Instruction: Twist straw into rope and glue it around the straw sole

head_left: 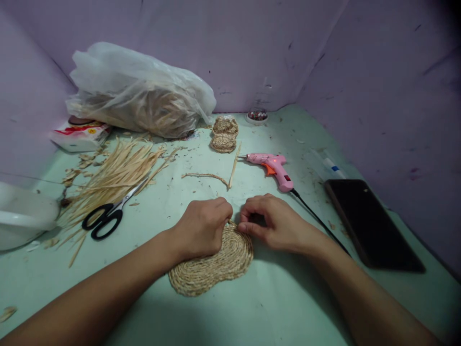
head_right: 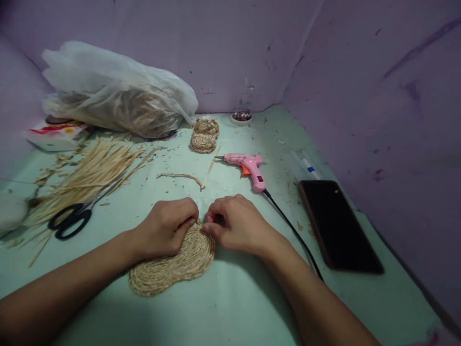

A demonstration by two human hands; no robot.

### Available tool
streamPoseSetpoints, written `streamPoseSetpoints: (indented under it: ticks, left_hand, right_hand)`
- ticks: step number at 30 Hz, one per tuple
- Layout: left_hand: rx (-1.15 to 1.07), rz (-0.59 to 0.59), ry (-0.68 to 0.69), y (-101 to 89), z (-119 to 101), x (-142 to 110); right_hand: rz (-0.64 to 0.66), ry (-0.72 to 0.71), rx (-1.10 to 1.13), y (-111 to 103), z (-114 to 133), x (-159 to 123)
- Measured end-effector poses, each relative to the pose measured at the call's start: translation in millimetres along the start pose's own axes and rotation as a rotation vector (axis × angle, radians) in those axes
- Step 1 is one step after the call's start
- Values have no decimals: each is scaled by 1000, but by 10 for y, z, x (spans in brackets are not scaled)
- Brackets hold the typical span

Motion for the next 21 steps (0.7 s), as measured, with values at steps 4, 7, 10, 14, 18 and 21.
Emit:
streamPoseSetpoints:
  ticks: [4, 7, 10, 14, 18, 21]
  left_hand:
    - [-1, 3, 2, -1, -13, -9]
    - [-4, -2, 6, 2, -12, -17]
    - [-13, -18, 2, 1, -6, -18]
    - [-21, -18, -17, -4, -8, -14]
    - [4, 21, -24, -4, -24, -13]
    - [48, 75, -47, -23, -42, -7]
  right_hand:
    - [0, -119, 118, 56, -11, -6]
    - [-44, -216, 287, 130, -29, 13]
    - [-86, -259, 403, 187, -54, 37]
    - [-79, -210, 492, 218, -82, 50]
    - [-16, -116, 541, 239, -103, 51]
    - [1, -72, 488, 249, -110, 53]
Point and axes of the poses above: each hand's wrist, its own x-axis towards the middle knuckle, its own y-axis out of the palm, z = x × y, the point moved 1 cm from there along x, towards the middle knuckle, and after that the axes turned 7 degrees about y, right-handed, at the moved point
